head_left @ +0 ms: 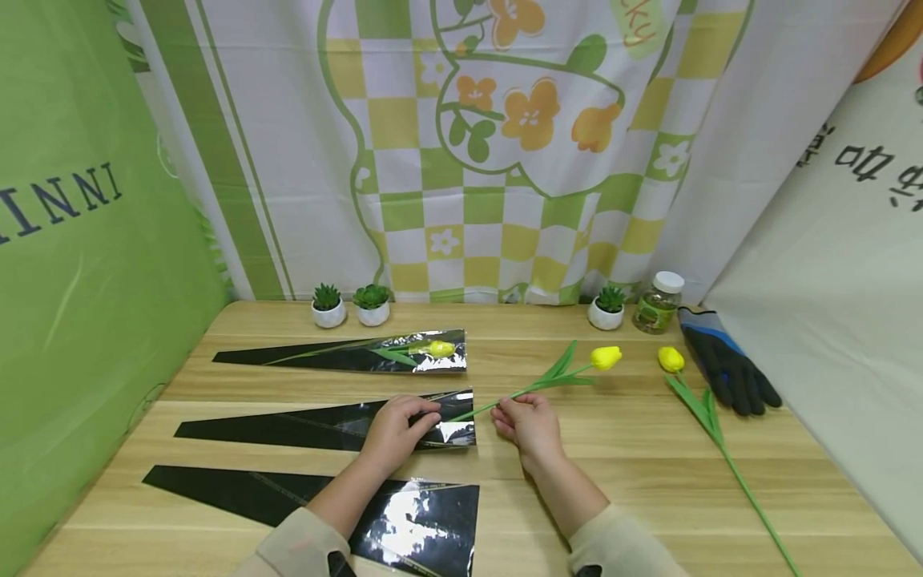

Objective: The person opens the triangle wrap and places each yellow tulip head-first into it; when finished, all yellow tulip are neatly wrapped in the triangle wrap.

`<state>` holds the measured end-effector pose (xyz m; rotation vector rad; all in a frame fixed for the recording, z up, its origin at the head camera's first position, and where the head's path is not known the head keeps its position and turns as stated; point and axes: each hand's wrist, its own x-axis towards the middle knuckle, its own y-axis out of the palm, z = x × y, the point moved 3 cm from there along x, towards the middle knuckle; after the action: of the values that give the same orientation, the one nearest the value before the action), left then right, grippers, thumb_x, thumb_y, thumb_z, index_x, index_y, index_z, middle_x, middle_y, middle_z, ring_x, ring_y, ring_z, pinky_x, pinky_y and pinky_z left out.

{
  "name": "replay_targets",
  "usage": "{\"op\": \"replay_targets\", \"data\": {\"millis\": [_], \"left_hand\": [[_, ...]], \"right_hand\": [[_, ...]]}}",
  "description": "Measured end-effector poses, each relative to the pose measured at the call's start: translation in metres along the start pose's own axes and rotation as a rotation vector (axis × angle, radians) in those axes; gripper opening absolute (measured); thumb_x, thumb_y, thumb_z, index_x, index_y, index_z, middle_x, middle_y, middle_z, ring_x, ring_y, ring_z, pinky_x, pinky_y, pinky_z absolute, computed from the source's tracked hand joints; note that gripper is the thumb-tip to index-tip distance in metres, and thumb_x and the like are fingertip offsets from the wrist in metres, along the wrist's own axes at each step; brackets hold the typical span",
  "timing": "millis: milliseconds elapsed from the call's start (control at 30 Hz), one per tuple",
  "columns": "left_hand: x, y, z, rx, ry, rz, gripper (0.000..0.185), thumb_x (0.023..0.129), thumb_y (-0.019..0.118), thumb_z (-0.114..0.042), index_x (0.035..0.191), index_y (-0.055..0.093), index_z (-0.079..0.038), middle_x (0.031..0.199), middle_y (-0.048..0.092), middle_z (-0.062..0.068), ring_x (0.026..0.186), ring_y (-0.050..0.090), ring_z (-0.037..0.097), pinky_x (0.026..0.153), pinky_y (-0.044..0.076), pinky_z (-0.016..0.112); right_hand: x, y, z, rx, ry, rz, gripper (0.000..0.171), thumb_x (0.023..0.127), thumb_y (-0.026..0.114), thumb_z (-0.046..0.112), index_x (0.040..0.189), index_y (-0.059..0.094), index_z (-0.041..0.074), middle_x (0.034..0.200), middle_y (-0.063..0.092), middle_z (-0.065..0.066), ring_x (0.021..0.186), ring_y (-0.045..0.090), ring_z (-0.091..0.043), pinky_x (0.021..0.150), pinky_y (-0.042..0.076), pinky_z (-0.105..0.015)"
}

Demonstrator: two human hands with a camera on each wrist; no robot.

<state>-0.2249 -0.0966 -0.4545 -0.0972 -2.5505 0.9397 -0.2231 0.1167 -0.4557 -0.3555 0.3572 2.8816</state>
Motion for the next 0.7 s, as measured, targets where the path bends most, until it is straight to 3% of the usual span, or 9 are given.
{"op": "replay_targets", "data": {"millis": [433, 700], "left_hand": [[-0.0006, -0.0006, -0.0005, -0.012, -0.007, 0.007, 0.013, 0.088, 0.073, -0.016, 0.099, 0.077, -0.012, 0.102, 0.075, 0.003, 0.104, 0.066, 0.024, 0.096, 0.052, 0.045], [0.0001, -0.0011, -0.0008, -0.002, 0.012, 0.008, 0.013, 0.088, 0.073, -0.016, 0.099, 0.077, -0.01, 0.102, 0.075, 0.004, 0.102, 0.067, 0.025, 0.094, 0.053, 0.045]], "right_hand": [[-0.0041, 0.0041, 0.0042, -0.048, 0.118, 0.029, 0.016, 0.094, 0.058, -0.002, 0.105, 0.046, -0.003, 0.079, 0.067, -0.006, 0.063, 0.067, -0.007, 0.059, 0.057, -0.017], [-0.0033, 0.0028, 0.0042, -0.08, 0.146, 0.07, 0.023, 0.096, 0.055, -0.001, 0.115, 0.044, -0.007, 0.082, 0.066, -0.008, 0.066, 0.067, -0.009, 0.059, 0.058, -0.019]]}}
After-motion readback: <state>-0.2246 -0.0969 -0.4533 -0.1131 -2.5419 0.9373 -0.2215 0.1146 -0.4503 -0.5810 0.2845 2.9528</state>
